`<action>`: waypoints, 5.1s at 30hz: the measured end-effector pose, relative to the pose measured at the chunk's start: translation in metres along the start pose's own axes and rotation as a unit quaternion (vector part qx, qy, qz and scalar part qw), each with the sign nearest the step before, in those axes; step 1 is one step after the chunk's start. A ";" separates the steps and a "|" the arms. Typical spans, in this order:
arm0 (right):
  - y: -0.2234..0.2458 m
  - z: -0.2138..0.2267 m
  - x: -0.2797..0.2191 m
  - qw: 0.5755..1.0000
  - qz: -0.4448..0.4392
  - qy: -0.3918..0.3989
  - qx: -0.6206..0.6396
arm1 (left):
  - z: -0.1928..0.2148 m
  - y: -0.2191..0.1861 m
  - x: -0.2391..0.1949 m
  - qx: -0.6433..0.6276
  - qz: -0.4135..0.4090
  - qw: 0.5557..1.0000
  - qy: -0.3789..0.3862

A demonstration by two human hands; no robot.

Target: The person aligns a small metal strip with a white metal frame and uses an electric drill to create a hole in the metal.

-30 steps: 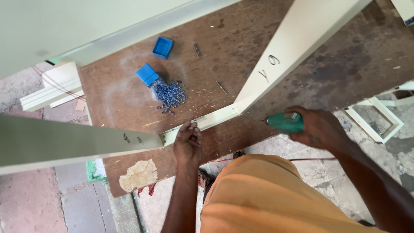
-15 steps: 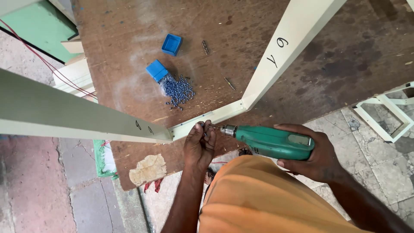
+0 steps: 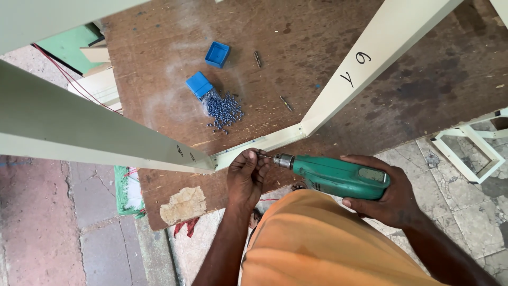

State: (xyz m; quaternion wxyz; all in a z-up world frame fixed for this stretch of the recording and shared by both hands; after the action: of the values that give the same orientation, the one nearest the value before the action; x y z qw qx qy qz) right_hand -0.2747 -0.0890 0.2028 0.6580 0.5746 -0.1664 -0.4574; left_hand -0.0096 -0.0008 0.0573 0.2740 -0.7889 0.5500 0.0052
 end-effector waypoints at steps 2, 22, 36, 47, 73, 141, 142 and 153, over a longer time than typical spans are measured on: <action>0.008 0.003 -0.001 0.997 0.066 -0.002 -0.034 | 0.000 0.001 0.000 0.020 -0.008 1.000 0.004; -0.001 0.066 -0.026 0.971 0.139 -0.196 -0.004 | -0.020 0.040 0.076 0.812 -0.312 0.450 0.203; -0.001 0.064 -0.017 0.976 0.131 -0.170 0.024 | -0.012 0.043 0.083 0.799 -0.333 0.444 0.230; 0.026 0.045 0.016 0.971 -0.027 -0.136 -0.198 | -0.009 0.037 0.089 0.790 -0.309 0.483 0.216; 0.055 -0.042 0.111 0.880 -0.006 0.022 -0.475 | -0.004 0.036 0.089 0.771 -0.326 0.502 0.216; 0.090 -0.101 0.156 0.775 0.100 0.153 -0.605 | -0.007 0.043 0.087 0.794 -0.363 0.439 0.215; 0.089 -0.100 0.155 0.777 0.095 0.154 -0.603 | -0.003 0.043 0.082 0.804 -0.359 0.423 0.216; 0.086 -0.100 0.155 0.782 0.096 0.181 -0.588 | 0.030 -0.004 0.068 0.808 -0.344 0.442 0.181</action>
State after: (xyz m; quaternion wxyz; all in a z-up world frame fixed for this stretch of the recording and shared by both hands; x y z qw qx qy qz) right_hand -0.0832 -0.1589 0.2054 0.9266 0.1291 0.2029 -0.2890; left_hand 0.0300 -0.0456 0.0126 0.6614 -0.3174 0.0257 -0.6791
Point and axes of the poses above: each hand's wrist, its own x-axis towards the middle knuckle, its own z-axis out of the back of the hand, y = z × x, the point moved 9 cm from there along x, towards the middle knuckle, and after that the axes turned 2 degrees about -z, right-handed, at the moved point
